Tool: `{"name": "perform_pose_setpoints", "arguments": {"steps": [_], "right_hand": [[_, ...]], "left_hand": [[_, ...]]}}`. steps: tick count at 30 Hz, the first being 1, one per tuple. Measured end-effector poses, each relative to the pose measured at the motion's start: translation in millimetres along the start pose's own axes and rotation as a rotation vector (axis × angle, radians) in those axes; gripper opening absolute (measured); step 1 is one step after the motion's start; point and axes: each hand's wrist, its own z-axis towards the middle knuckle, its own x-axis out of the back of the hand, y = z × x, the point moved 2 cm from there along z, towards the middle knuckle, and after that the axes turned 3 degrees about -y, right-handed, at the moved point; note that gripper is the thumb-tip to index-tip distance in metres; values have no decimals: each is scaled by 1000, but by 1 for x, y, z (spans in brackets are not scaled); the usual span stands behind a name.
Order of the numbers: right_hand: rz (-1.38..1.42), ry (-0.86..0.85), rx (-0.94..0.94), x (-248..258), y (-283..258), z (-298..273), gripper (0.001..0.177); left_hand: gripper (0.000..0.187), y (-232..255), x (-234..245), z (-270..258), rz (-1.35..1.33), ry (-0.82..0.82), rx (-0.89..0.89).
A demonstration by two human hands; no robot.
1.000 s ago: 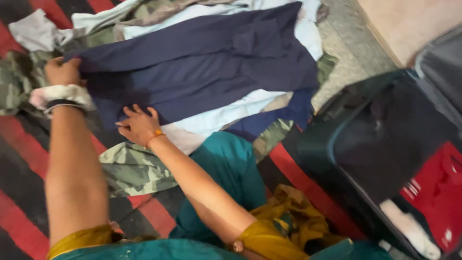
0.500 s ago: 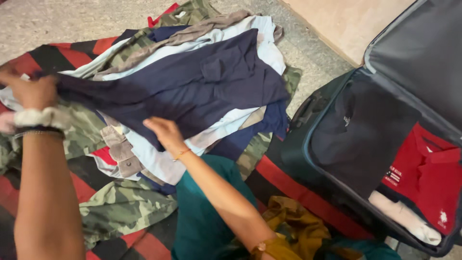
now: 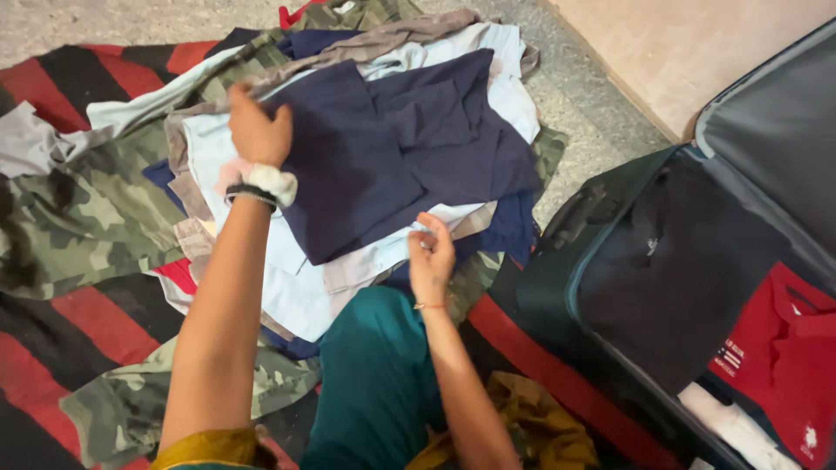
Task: The person folds shirts and pants by hand and places them into an open suitcase on the floor.
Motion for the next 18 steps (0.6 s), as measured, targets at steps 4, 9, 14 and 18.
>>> {"name": "perform_pose_setpoints", "arguments": {"steps": [4,9,14,18], "right_hand": [[-266,16,102,-23,-14,-1,42],[-558,83,63,-39,22,68,50],[-893,-245,-346,-27,19,87,52],[-769,-35,257,-30,-6,57,38]], "left_hand": [[63,-25,15,-23,188,127,163],[57,-11,13,-19,146,-153,-12],[63,17,-23,-11,363,-189,-370],[58,37,-66,20,332,-263,-452]]}}
